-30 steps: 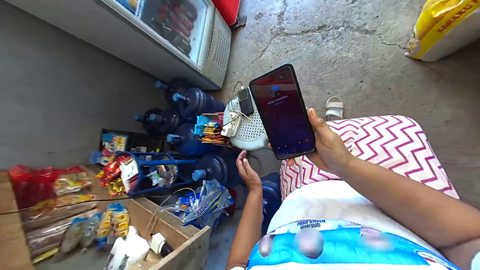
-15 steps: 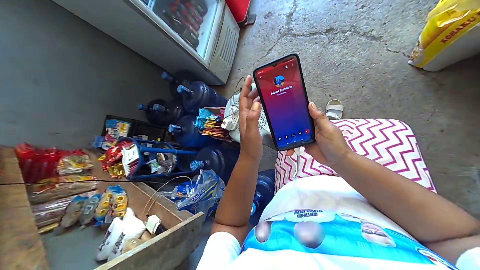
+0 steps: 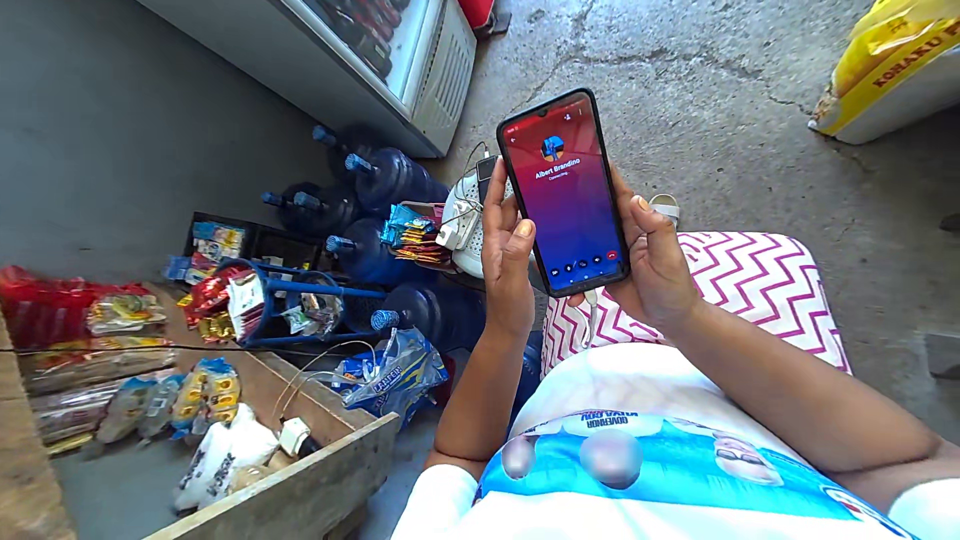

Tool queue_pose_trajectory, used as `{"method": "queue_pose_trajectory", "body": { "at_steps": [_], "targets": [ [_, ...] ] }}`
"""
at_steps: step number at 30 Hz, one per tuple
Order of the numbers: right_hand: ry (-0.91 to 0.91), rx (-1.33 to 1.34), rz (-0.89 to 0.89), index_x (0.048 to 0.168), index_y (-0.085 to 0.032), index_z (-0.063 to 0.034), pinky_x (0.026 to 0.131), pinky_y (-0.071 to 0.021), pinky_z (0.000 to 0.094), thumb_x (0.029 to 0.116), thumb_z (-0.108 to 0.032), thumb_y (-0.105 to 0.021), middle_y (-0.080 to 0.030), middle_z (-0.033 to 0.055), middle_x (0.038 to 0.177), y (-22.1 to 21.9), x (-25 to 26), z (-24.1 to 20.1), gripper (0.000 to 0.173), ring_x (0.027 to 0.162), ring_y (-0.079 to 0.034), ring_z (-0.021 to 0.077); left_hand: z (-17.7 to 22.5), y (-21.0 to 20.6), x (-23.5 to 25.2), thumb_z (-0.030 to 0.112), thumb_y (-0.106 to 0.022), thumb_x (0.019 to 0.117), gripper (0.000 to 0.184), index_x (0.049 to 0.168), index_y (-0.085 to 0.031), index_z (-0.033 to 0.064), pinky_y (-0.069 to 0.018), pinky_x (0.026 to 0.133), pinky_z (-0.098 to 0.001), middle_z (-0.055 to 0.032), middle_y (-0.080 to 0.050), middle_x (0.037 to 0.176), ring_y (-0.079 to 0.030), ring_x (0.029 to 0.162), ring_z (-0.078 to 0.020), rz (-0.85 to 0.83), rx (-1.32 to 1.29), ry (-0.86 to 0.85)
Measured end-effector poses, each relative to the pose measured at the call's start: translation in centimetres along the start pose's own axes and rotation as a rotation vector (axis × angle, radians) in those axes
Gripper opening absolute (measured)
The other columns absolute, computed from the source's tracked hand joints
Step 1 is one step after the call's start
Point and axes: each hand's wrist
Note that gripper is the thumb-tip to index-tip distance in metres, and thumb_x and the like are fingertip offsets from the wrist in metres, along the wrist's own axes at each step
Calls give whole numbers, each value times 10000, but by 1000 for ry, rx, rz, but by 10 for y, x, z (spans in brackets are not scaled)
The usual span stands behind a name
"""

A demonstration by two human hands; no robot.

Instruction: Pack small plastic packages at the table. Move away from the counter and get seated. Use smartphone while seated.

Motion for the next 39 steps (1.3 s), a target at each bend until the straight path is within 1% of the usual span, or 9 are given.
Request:
{"method": "queue_pose_trajectory", "body": {
  "at_steps": [2, 5, 12, 17, 20, 23, 27, 33, 39],
  "targets": [
    [-2, 15, -10, 1622, -209, -289, 552, -639, 364, 1089, -440, -344, -617, 65, 1355, -1, 0, 0, 570, 1054, -722, 233, 1, 0, 0, 302, -400, 1060, 631, 1627, -181, 131, -490, 1047, -288, -29, -539, 1439, -579, 1237, -83, 12, 2, -4],
    [-4, 16, -21, 1623, -199, -290, 548, -636, 359, 1087, -411, -341, -613, 66, 1358, -1, -1, 0, 567, 1053, -719, 233, -2, 0, 4, 193, -416, 1034, 649, 1603, -155, 24, -488, 1073, -339, -86, -571, 1361, -595, 1223, -130, 13, -29, -50],
    [-4, 19, -32, 1621, -201, -284, 565, -639, 369, 1083, -382, -345, -611, 76, 1351, -2, -3, 1, 565, 1079, -709, 244, -2, -1, 3, 60, -441, 999, 647, 1589, -186, -13, -513, 1037, -342, -102, -595, 1300, -619, 1166, -142, 40, -35, -71],
    [7, 12, -22, 1614, -219, -270, 561, -638, 358, 1072, -356, -355, -613, 66, 1342, -4, -4, 1, 565, 1044, -717, 227, -2, -2, 1, 48, -464, 984, 670, 1586, -177, -18, -519, 1031, -341, -103, -602, 1289, -627, 1153, -141, 51, -15, -82],
    [15, 7, -39, 1616, -198, -251, 576, -641, 353, 1076, -348, -352, -603, 59, 1360, -5, -4, 1, 570, 1064, -710, 219, -1, -2, 0, 43, -472, 986, 675, 1589, -174, -18, -521, 1033, -348, -115, -595, 1312, -624, 1171, -151, 61, -5, -81],
    [17, 15, -36, 1611, -215, -252, 581, -642, 351, 1071, -353, -381, -609, 58, 1353, -5, -5, 1, 573, 1065, -710, 216, -2, -2, -1, 36, -473, 982, 677, 1588, -176, -19, -521, 1031, -346, -114, -590, 1316, -623, 1170, -153, 66, -14, -83],
    [13, 17, -31, 1615, -200, -261, 609, -642, 339, 1065, -322, -370, -593, 46, 1375, -7, -5, 1, 579, 1102, -694, 199, -1, -1, -2, 38, -476, 987, 674, 1585, -171, -24, -514, 1044, -338, -101, -585, 1321, -619, 1177, -138, 66, -20, -89],
    [6, 13, -40, 1614, -196, -263, 581, -641, 340, 1062, -326, -394, -590, 53, 1379, -7, -6, 1, 590, 1080, -705, 209, -1, -1, -3, 23, -467, 981, 673, 1588, -177, -20, -509, 1052, -349, -119, -582, 1336, -614, 1195, -156, 75, -32, -92],
    [12, 8, -43, 1612, -196, -249, 598, -645, 345, 1067, -330, -380, -582, 61, 1381, -8, -6, 2, 581, 1098, -696, 219, 0, 0, -5, 18, -459, 984, 672, 1592, -174, -17, -504, 1055, -344, -126, -563, 1367, -608, 1199, -155, 73, -39, -96]
  ]
}}
Point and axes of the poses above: each hand's wrist, its own x-axis towards the middle knuckle, its own y-axis out of the back of the hand, z = x × y
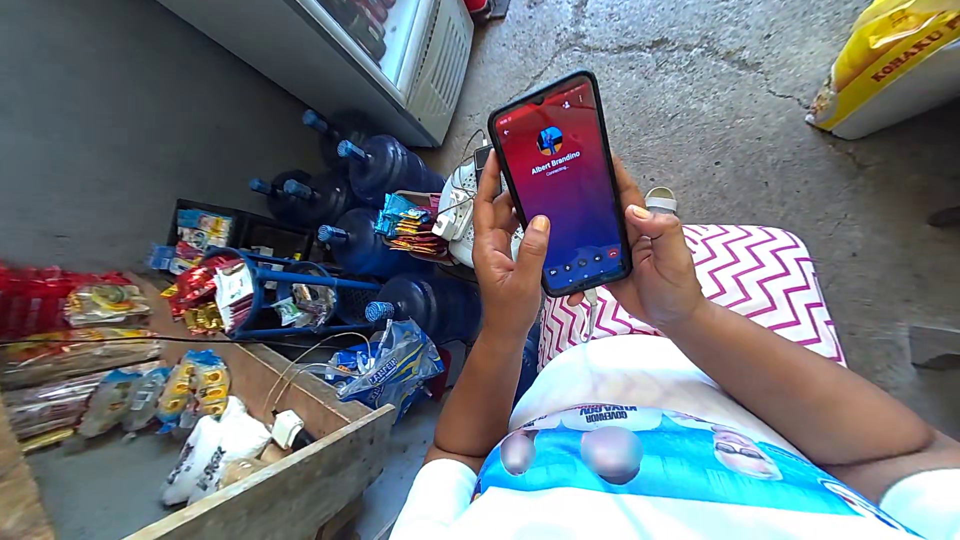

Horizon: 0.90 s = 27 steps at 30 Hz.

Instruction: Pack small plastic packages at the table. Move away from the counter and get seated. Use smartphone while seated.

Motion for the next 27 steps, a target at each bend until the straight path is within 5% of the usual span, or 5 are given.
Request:
{"method": "queue_pose_trajectory", "body": {
  "at_steps": [19, 25, 27],
  "targets": [
    [14, 21, -34, 1605, -247, -259, 601, -643, 342, 1044, -362, -476, -577, 74, 1403, -1, -1, 0, 615, 1123, -688, 224, 4, 0, -4, 15, -448, 986, 675, 1592, -155, -26, -503, 1058, -351, -132, -558, 1367, -603, 1210, -163, -10, 7, -22],
    [2, -1, -28, 1600, -237, -277, 583, -636, 322, 1047, -282, -407, -584, 58, 1375, -5, -2, -3, 579, 1093, -697, 206, 10, 1, -8, 47, -452, 1008, 658, 1609, -184, 50, -517, 1019, -301, -87, -551, 1390, -602, 1198, -122, -23, 57, -7],
    [7, -7, -33, 1608, -224, -268, 603, -639, 328, 1046, -261, -388, -574, 59, 1388, -5, -1, -3, 585, 1121, -684, 210, 9, 1, -6, 31, -451, 996, 662, 1594, -169, -2, -506, 1046, -329, -112, -555, 1382, -598, 1213, -143, -17, 40, -26]
  ]
}}
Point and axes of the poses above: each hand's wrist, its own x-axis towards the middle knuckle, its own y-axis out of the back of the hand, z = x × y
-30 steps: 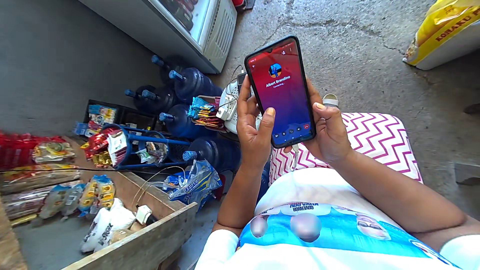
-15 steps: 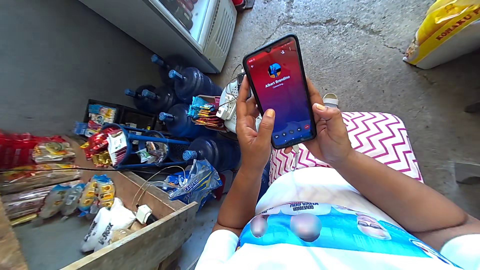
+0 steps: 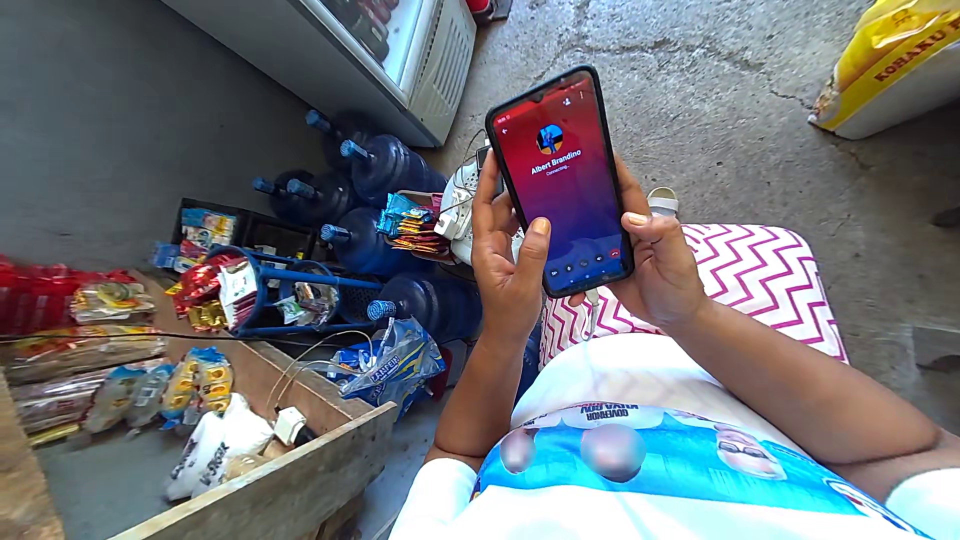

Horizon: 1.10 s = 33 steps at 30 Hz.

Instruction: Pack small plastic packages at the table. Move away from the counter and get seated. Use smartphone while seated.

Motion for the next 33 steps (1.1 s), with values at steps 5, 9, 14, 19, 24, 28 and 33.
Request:
{"method": "queue_pose_trajectory", "body": {
  "at_steps": [5, 9, 14, 19, 24, 28, 33],
  "targets": [
    [-11, -27, -13, 1597, -226, -283, 579, -634, 329, 1015, -236, -422, -584, 55, 1365, 1, -1, 0, 616, 1073, -697, 211, -1, 0, 1, 25, -454, 988, 665, 1584, -163, -31, -505, 1051, -347, -126, -569, 1361, -602, 1211, -158, 10, -11, -12],
    [-30, -24, -26, 1606, -222, -291, 674, -652, 358, 1006, -170, -439, -559, 41, 1406, 2, -2, -2, 650, 1155, -670, 208, -1, 1, 1, 37, -467, 991, 669, 1581, -160, -39, -508, 1051, -352, -120, -570, 1354, -602, 1213, -157, 11, -13, -42],
    [-22, -8, -31, 1592, -239, -268, 709, -649, 353, 971, -106, -431, -564, 22, 1402, 0, -3, -3, 671, 1177, -658, 188, 5, 2, -2, 56, -465, 1014, 649, 1602, -190, 38, -515, 1023, -302, -81, -558, 1378, -602, 1196, -118, -5, 19, -24],
    [-12, -9, -34, 1613, -197, -269, 736, -645, 336, 985, -121, -429, -540, 34, 1430, 1, -3, -1, 686, 1191, -649, 185, 3, 2, -3, 59, -460, 1014, 651, 1607, -190, 53, -512, 1022, -301, -81, -555, 1388, -600, 1196, -119, -7, 9, -21],
    [-22, -35, -19, 1620, -202, -279, 601, -635, 317, 974, -138, -428, -546, 55, 1412, 2, -4, 0, 699, 1106, -684, 189, 3, 2, -4, 70, -467, 1016, 659, 1610, -183, 56, -507, 1032, -308, -74, -549, 1405, -592, 1218, -124, -19, 22, -21],
    [-22, -19, -21, 1617, -217, -291, 603, -640, 335, 982, -146, -450, -552, 60, 1409, 4, -4, 2, 692, 1097, -691, 199, 3, 2, -5, 91, -483, 1018, 670, 1617, -183, 74, -524, 1013, -322, -76, -555, 1398, -602, 1212, -137, -28, 8, -13],
    [-19, -14, -16, 1613, -225, -276, 600, -639, 334, 970, -110, -423, -559, 64, 1397, 4, -5, 2, 693, 1092, -693, 200, 2, 1, -5, 78, -474, 1019, 662, 1616, -188, 75, -516, 1024, -322, -76, -551, 1408, -600, 1217, -135, -22, 3, -19]
  ]
}}
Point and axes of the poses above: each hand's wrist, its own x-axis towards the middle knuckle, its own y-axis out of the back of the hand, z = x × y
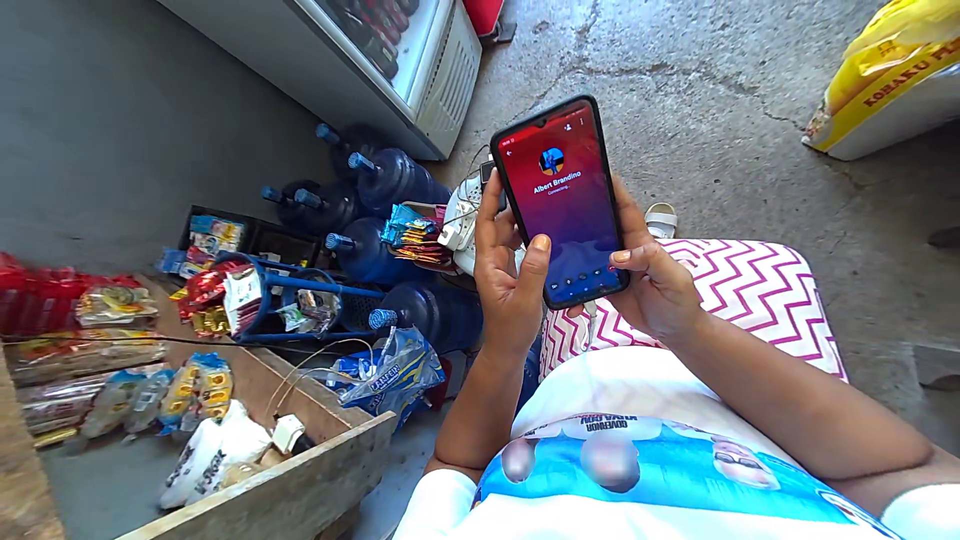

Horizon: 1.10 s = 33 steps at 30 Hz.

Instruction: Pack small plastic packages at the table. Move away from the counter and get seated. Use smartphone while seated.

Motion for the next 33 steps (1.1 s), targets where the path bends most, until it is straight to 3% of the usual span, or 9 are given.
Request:
{"method": "queue_pose_trajectory", "body": {
  "at_steps": [6, 12, 18, 20, 27, 33],
  "targets": [
    [13, 12, -4, 1609, -235, -277, 600, -640, 329, 978, -110, -441, -560, 61, 1399, 1, -1, 1, 685, 1096, -693, 200, 0, 0, 1, 93, -485, 1022, 659, 1613, -194, 69, -516, 1026, -318, -77, -552, 1403, -598, 1218, -132, -6, 10, -7],
    [5, -19, 1, 1622, -199, -287, 618, -645, 334, 970, -97, -430, -538, 52, 1432, 1, -1, 0, 717, 1160, -668, 190, -3, 10, 26, 58, -449, 1009, 587, 1556, -266, -49, -520, 1026, -349, -103, -602, 1306, -620, 1166, -153, 27, 74, -105],
    [15, -32, -10, 1622, -214, -285, 578, -638, 338, 980, -96, -419, -545, 60, 1417, 1, -2, 1, 700, 1111, -687, 184, 2, 18, 54, 54, -399, 1049, 421, 1445, -445, -79, -552, 973, -334, -75, -668, 1175, -661, 1078, -128, 45, 115, -184],
    [9, -48, -4, 1622, -220, -294, 586, -637, 334, 981, -107, -425, -539, 54, 1425, 1, -2, 0, 698, 1126, -680, 181, 3, 19, 56, 46, -388, 1055, 391, 1406, -494, -91, -546, 988, -341, -101, -667, 1197, -658, 1098, -147, 42, 121, -206],
    [7, -35, 0, 1612, -239, -297, 601, -638, 322, 978, -105, -445, -559, 47, 1402, 1, -2, 1, 694, 1117, -683, 186, 1, 16, 53, 19, -399, 1033, 417, 1428, -465, -97, -549, 972, -322, -112, -658, 1212, -658, 1084, -142, 32, 116, -199],
    [7, -97, 20, 1622, -225, -292, 600, -639, 334, 943, -64, -422, -539, 48, 1426, 0, -2, 2, 743, 1134, -674, 181, 2, 18, 62, 38, -443, 1029, 312, 1266, -603, -86, -530, 977, -288, -83, -678, 1177, -644, 1091, -104, 123, 199, -232]
  ]
}}
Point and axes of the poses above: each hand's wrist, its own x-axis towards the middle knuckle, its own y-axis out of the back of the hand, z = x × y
